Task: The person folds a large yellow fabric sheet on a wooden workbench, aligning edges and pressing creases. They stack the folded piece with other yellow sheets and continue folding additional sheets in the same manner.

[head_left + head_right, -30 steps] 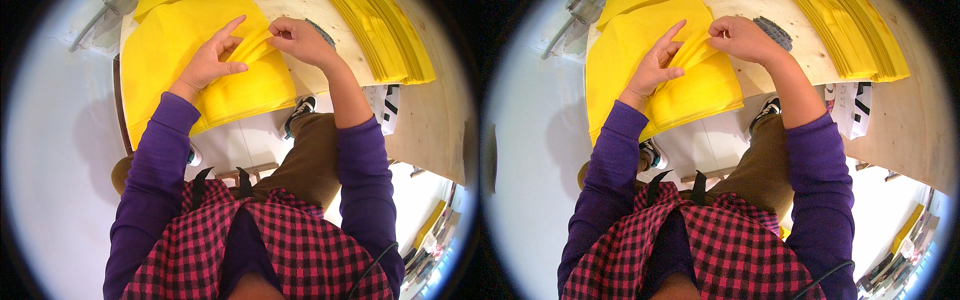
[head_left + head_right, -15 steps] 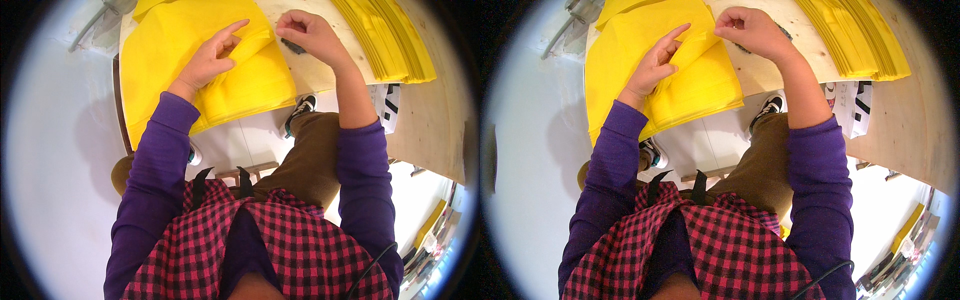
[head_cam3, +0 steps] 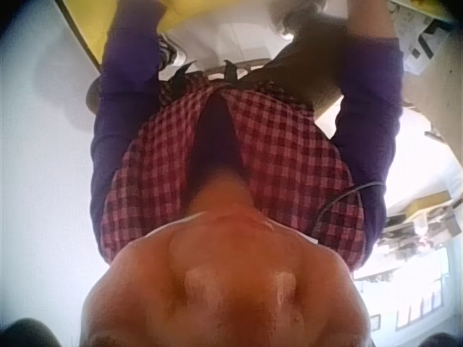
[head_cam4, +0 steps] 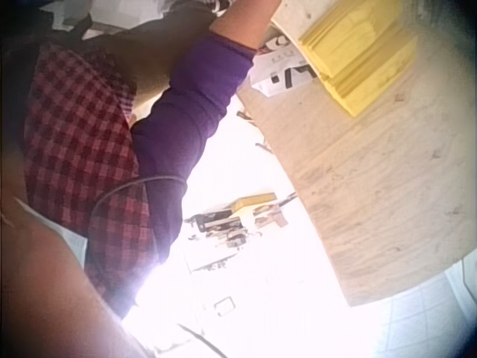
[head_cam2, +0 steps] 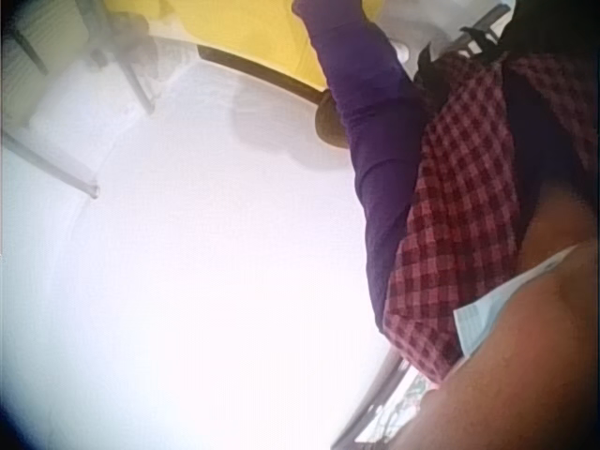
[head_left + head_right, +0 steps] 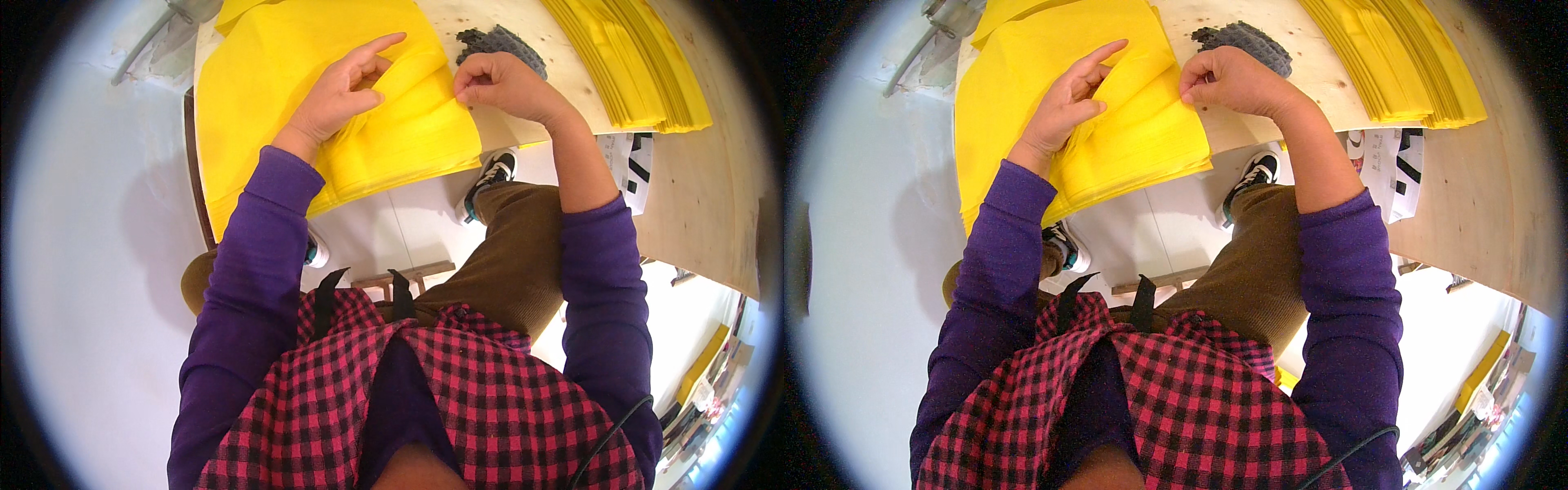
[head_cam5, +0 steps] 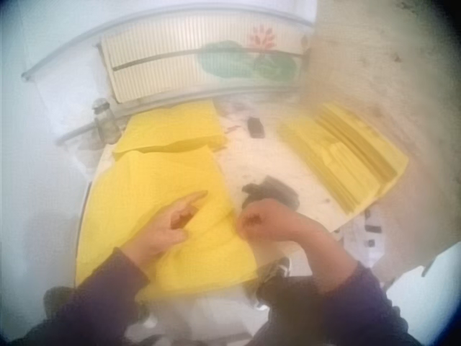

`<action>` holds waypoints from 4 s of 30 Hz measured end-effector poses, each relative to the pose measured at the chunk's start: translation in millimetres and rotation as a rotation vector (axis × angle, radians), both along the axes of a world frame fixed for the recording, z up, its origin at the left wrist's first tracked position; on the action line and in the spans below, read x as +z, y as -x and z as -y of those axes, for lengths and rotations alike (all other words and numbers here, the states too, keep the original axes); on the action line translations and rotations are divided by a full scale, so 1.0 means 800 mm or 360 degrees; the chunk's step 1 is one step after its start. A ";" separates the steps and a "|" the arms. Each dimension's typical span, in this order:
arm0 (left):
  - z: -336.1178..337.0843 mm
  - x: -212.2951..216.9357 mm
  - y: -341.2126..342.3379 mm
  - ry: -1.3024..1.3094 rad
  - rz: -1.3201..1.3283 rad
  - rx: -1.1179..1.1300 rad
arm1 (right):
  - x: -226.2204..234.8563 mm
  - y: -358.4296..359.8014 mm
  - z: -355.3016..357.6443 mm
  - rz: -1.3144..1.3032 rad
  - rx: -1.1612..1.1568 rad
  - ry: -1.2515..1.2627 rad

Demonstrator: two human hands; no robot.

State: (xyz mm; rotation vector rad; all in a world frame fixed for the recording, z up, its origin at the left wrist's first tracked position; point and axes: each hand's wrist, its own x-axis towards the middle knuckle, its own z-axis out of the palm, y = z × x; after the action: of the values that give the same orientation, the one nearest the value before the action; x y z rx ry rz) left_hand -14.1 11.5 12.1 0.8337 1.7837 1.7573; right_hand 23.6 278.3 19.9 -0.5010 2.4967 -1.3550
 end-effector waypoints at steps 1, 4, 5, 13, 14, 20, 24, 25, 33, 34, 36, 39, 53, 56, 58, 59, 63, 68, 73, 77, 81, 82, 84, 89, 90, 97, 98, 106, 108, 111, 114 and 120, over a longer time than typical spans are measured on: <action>0.000 -0.001 0.001 -0.0001 -0.0008 -0.0013 | 0.002 0.000 0.000 -0.0027 -0.0001 -0.0002; 0.002 -0.004 0.006 -0.0021 -0.0102 -0.0034 | 0.009 -0.001 0.000 -0.0153 0.0001 0.0007; 0.002 -0.005 0.006 -0.0011 -0.0125 -0.0032 | 0.011 -0.001 0.001 -0.0219 0.0025 0.0041; -0.001 -0.010 0.008 0.0023 -0.0197 -0.0022 | 0.017 0.008 0.007 -0.0112 0.0006 -0.0097; 0.000 -0.010 0.008 0.0036 -0.0205 -0.0018 | 0.016 0.008 0.007 -0.0114 -0.0004 -0.0093; 0.000 -0.006 0.007 0.0047 -0.0164 -0.0031 | 0.025 0.007 0.013 -0.0205 -0.0043 -0.0194; -0.001 -0.003 0.004 0.0059 -0.0069 -0.0042 | 0.037 0.005 0.020 -0.0143 -0.0081 -0.0109; -0.001 -0.003 0.003 0.0046 -0.0068 -0.0049 | 0.039 0.002 0.021 -0.0023 -0.0111 -0.0011; -0.002 -0.001 0.004 0.0099 -0.0164 -0.0029 | 0.028 0.003 0.028 0.0058 -0.0126 0.0416; -0.002 -0.002 0.003 0.0110 -0.0187 -0.0023 | 0.027 0.002 0.026 0.0084 -0.0114 0.0438; -0.002 -0.001 0.002 0.0137 -0.0288 -0.0002 | 0.027 -0.001 0.024 0.0152 -0.0141 0.0508; -0.004 0.000 -0.001 0.0165 -0.0360 0.0035 | 0.026 -0.004 0.024 0.0260 -0.0249 0.0643; -0.022 0.039 -0.034 0.0700 -0.1113 0.0054 | 0.025 -0.015 0.023 0.0506 -0.0335 0.1246; -0.022 0.035 -0.039 0.0661 -0.1011 0.0122 | 0.023 -0.013 0.023 0.0507 -0.0312 0.1286; -0.018 0.032 -0.040 0.0615 -0.0787 0.0176 | 0.022 -0.013 0.023 0.0482 -0.0313 0.1330; -0.016 0.029 -0.039 0.0691 -0.0712 0.0205 | 0.022 -0.013 0.023 0.0475 -0.0333 0.1342; -0.008 0.017 -0.030 0.0601 -0.0603 0.0288 | 0.021 -0.017 0.022 -0.0056 -0.0295 0.0599; -0.014 0.003 -0.025 0.0269 -0.0618 0.0281 | 0.010 -0.004 0.043 -0.0109 -0.0500 0.0315; -0.007 0.022 -0.031 0.0468 -0.0255 0.0184 | 0.002 0.013 0.048 0.0021 -0.0568 0.0387; -0.005 0.031 -0.033 0.0388 -0.0234 0.0094 | -0.001 0.018 0.051 0.0021 -0.0586 0.0331; 0.000 0.030 -0.030 0.0604 -0.0407 0.0087 | -0.002 0.018 0.051 0.0043 -0.0589 0.0351; 0.001 0.029 -0.030 0.0651 -0.0436 0.0091 | -0.002 0.018 0.050 0.0070 -0.0592 0.0364; 0.004 0.027 -0.029 0.0582 -0.0457 0.0084 | -0.002 0.017 0.049 0.0093 -0.0604 0.0364; 0.005 0.023 -0.032 0.0517 -0.0559 0.0122 | -0.003 0.017 0.049 0.0106 -0.0631 0.0354; 0.005 0.023 -0.031 0.0518 -0.0596 0.0132 | -0.002 0.017 0.049 0.0097 -0.0626 0.0347; 0.004 0.023 -0.032 0.0551 -0.0383 0.0204 | 0.006 0.011 0.044 0.0029 -0.0522 0.0341; 0.004 0.023 -0.033 0.0528 -0.0357 0.0216 | 0.005 0.010 0.043 0.0002 -0.0476 0.0360; 0.002 0.019 -0.032 0.0529 -0.0366 0.0211 | -0.018 0.032 0.041 -0.0326 -0.0703 0.0224; 0.004 0.018 -0.031 0.0536 -0.0338 0.0216 | -0.020 0.030 0.028 -0.0481 -0.0758 0.0135; 0.005 0.015 -0.031 0.0527 -0.0309 0.0224 | -0.015 0.025 -0.010 -0.0615 -0.0856 -0.0102; 0.004 0.011 -0.032 0.0489 -0.0287 0.0233 | -0.018 0.016 -0.048 -0.0882 -0.0950 -0.0525; 0.006 0.009 -0.033 0.0480 -0.0302 0.0202 | -0.044 0.015 -0.069 -0.0738 -0.0910 -0.0932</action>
State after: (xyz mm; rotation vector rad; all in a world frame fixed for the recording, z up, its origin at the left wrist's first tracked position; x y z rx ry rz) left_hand 12.1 6.8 19.6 0.7957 2.2022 1.4693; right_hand 11.7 333.8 -15.0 0.0530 3.4054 -0.5947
